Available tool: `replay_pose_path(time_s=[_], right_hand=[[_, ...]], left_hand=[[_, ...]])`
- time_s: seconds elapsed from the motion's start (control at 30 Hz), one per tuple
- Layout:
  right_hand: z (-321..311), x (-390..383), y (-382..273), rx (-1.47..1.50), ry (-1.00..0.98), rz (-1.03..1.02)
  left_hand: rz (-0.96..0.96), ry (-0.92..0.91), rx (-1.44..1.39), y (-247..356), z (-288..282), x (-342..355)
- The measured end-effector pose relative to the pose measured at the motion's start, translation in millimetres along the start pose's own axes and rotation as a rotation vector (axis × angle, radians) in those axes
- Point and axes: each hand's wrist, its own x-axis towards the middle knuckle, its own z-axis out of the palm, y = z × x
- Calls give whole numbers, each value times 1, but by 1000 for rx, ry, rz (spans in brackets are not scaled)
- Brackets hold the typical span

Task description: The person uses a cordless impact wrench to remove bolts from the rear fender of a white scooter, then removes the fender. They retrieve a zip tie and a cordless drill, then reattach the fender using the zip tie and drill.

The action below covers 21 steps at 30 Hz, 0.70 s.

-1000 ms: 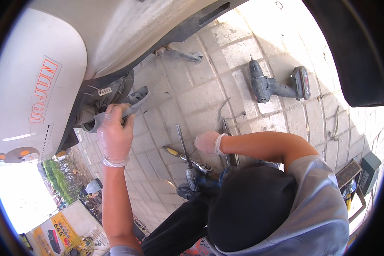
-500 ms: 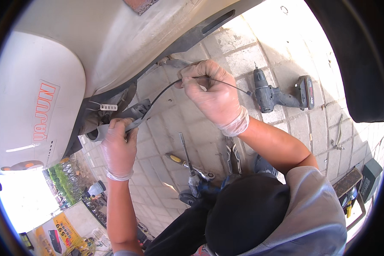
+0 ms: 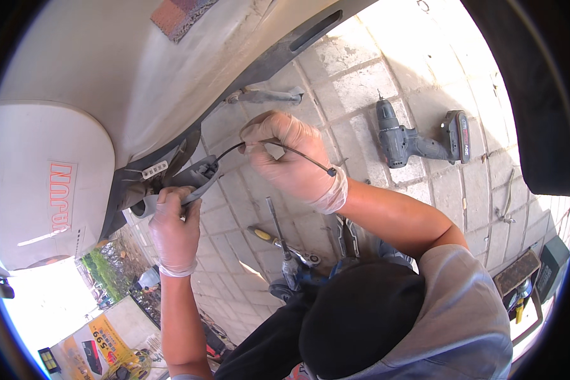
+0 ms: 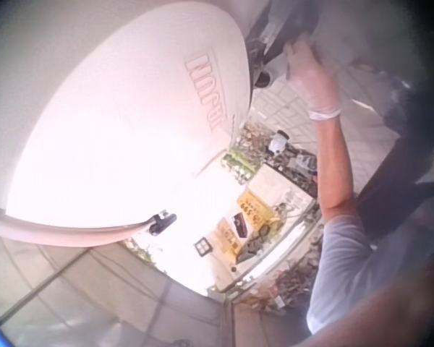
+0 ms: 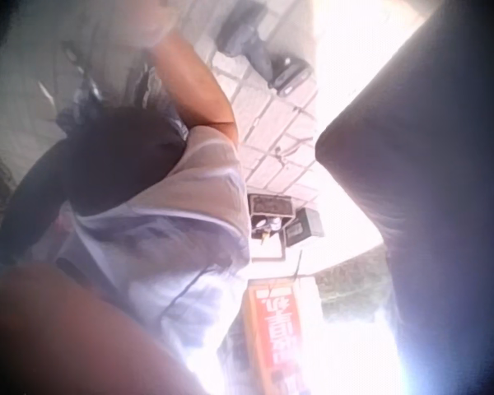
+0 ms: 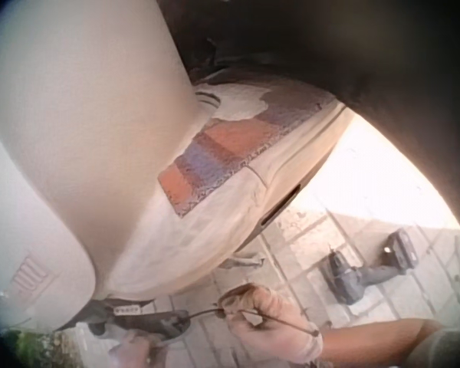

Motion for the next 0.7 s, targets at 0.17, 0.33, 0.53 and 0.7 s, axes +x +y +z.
replay_pose_path(time_s=[0.17,0.33,0.53,0.7], right_hand=[[5,-2,2,-5,-12,-17],[19,-4,-2,111,74,260],[25,13,17,49,-95,614],[40,18,40,115,-166,733]], left_hand=[[-4,21,-27,-2,2,0],[20,2,67,7,-5,5],[284,-19,383,14,-28,18],[-38,-153,-152,-13,-27,40]])
